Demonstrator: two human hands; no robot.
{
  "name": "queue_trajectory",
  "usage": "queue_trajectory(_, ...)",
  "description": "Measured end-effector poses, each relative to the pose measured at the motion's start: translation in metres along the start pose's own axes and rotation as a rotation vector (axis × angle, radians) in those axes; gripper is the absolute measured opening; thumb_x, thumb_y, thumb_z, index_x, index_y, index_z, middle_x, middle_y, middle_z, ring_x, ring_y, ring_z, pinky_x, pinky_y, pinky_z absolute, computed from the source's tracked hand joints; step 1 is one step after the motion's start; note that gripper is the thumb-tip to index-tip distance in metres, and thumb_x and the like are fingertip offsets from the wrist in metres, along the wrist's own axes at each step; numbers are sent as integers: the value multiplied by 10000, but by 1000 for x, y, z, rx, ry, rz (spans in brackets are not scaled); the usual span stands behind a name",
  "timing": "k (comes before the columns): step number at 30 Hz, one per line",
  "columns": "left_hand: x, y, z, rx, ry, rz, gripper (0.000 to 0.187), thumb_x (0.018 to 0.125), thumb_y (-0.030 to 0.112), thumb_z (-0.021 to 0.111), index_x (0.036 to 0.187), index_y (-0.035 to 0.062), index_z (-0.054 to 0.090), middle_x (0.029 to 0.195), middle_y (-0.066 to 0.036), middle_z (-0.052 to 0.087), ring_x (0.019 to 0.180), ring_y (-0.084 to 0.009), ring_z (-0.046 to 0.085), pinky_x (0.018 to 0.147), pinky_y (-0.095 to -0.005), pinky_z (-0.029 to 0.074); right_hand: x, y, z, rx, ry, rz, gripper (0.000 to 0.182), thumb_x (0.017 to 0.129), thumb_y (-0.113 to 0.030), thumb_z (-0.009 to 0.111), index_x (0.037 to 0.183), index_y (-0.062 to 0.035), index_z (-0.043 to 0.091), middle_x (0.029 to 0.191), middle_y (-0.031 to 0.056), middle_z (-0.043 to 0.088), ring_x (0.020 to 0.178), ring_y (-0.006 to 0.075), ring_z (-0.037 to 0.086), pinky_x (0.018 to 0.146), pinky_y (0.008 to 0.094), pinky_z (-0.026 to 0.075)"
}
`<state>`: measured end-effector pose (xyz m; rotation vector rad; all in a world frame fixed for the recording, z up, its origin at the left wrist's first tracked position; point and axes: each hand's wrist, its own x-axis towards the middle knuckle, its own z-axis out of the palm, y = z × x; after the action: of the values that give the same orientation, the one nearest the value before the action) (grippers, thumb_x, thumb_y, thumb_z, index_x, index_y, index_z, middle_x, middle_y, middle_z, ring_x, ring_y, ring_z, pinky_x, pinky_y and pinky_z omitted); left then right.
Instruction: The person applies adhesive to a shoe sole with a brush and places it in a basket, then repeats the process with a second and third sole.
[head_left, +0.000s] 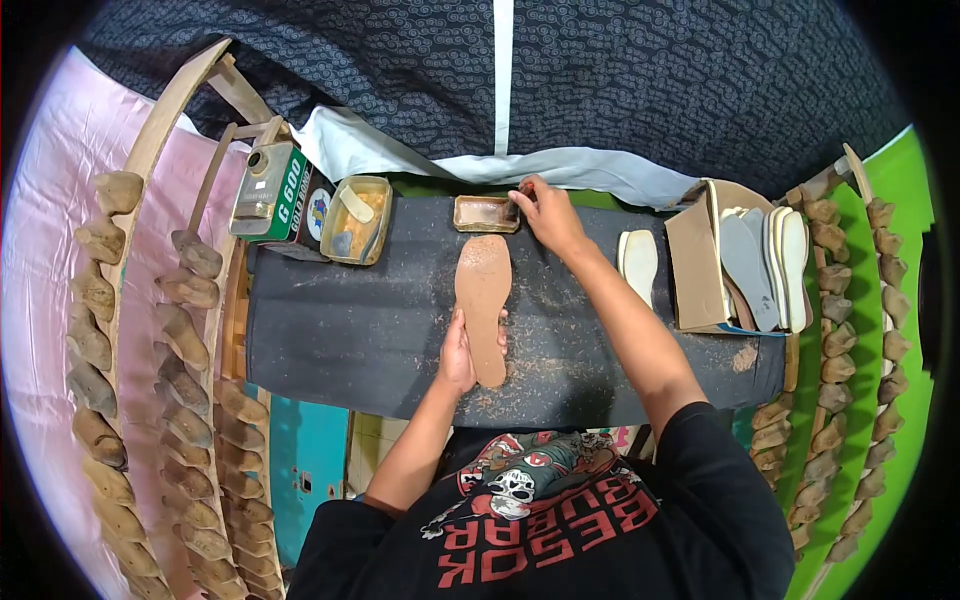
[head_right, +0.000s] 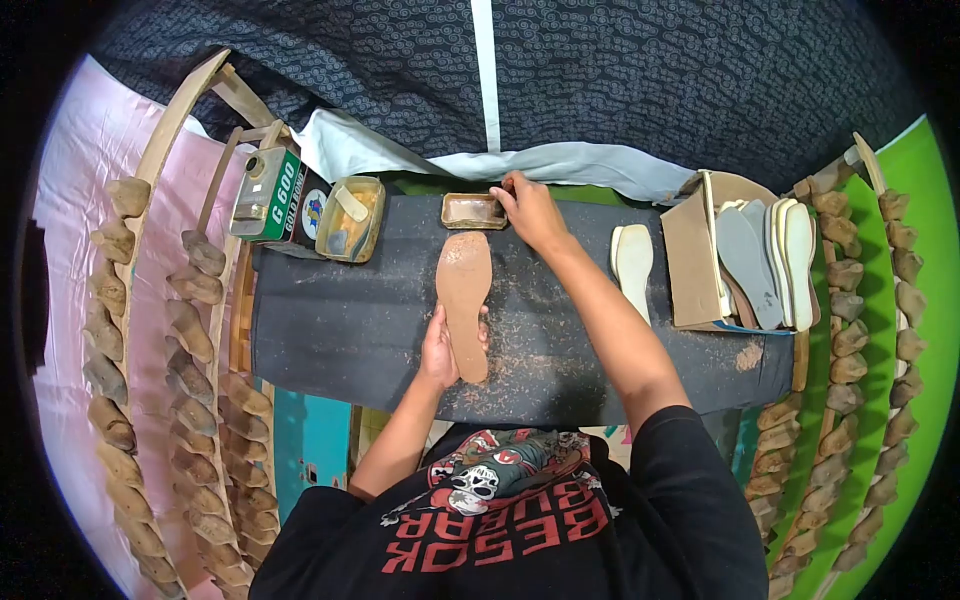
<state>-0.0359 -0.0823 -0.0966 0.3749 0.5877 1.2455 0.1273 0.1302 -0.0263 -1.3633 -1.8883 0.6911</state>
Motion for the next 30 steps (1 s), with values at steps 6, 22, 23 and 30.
queue_trajectory(6, -2, 7, 4, -1, 5, -1, 558, 1079, 476, 264, 1355, 57, 508, 1209, -116, 626, 830, -213, 613, 722, -368, 539, 5, -3, 4, -105, -49, -60, 286, 975, -243, 628, 1005, 38, 584, 909, 255, 689, 888, 454, 656, 761, 489, 509)
queue_trajectory(22, 14, 15, 8, 0, -23, -70, 561, 1065, 475, 302, 1374, 45, 487, 1249, -123, 606, 861, -235, 610, 736, -388, 546, -21, -14, -34, 296, 284, 43, 249, 992, -223, 648, 1041, 17, 604, 792, 112, 694, 642, 147, 662, 600, 316, 533)
queue_trajectory(23, 18, 17, 9, 2, -25, -78, 561, 1065, 475, 302, 1374, 45, 487, 1249, -123, 606, 861, -235, 610, 736, -388, 546, -26, -17, -41, 388, 315, 48, 237, 1000, -221, 637, 1032, 11, 606, 781, 96, 688, 630, 131, 656, 581, 290, 524)
queue_trajectory(30, 26, 19, 29, -17, -114, -35, 561, 1071, 461, 287, 1376, 34, 485, 1260, -131, 603, 850, -230, 603, 743, -380, 542, -77, -55, -70, 541, 404, 53, 156, 1016, -168, 600, 999, -13, 601, 718, 40, 644, 598, 79, 617, 533, 226, 492)
